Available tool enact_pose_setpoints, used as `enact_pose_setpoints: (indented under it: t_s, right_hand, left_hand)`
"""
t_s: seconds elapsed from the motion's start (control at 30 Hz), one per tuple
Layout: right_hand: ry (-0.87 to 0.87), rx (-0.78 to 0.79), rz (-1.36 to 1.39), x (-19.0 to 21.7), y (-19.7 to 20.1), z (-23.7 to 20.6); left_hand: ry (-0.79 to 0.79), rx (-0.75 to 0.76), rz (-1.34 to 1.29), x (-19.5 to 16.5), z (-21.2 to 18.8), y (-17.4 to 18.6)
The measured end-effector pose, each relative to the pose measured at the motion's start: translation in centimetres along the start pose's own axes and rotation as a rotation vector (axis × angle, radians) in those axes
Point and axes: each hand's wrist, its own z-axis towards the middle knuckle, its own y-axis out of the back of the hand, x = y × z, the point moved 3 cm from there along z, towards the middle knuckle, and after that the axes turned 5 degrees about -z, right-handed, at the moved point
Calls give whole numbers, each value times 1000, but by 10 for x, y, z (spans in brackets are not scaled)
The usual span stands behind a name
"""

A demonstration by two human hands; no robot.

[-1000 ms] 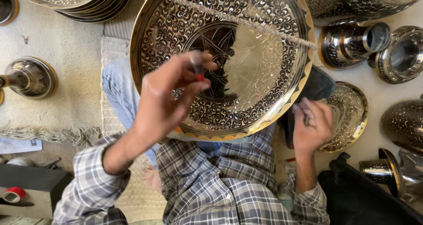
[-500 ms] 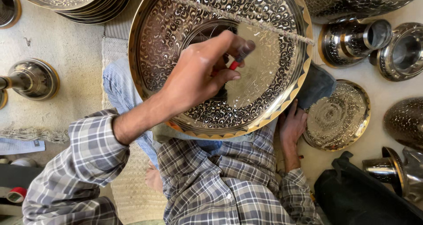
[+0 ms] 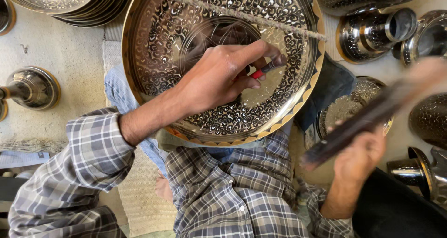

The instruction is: The person engraves a decorative pattern on a large metal plate using a chisel and hammer. They repeatedly strike the chisel to create intricate designs, occasionally pausing to inspect the work.

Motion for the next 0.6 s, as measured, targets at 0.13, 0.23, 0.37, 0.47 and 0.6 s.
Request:
enact_pose_setpoints:
  t_s: [0.13,0.23,0.37,0.47,0.6]
  right_hand:
    - [-27,262,147,0,-10,-30]
    - [-56,350,141,-13,-20,-46]
    - [15,219,-207,-27,-21,-57]
    - [88,180,-423,-30,-18,-62]
    - [215,195,-408,-31,-18,-61]
  left_hand:
    - [4,67,51,9,2,-6]
    - [7,200,55,21,6,-16]
    - [-145,270,-13,29,11,-22]
    - [-175,343,-42,31,18,-26]
    - [-60,502,9,28,24,-29]
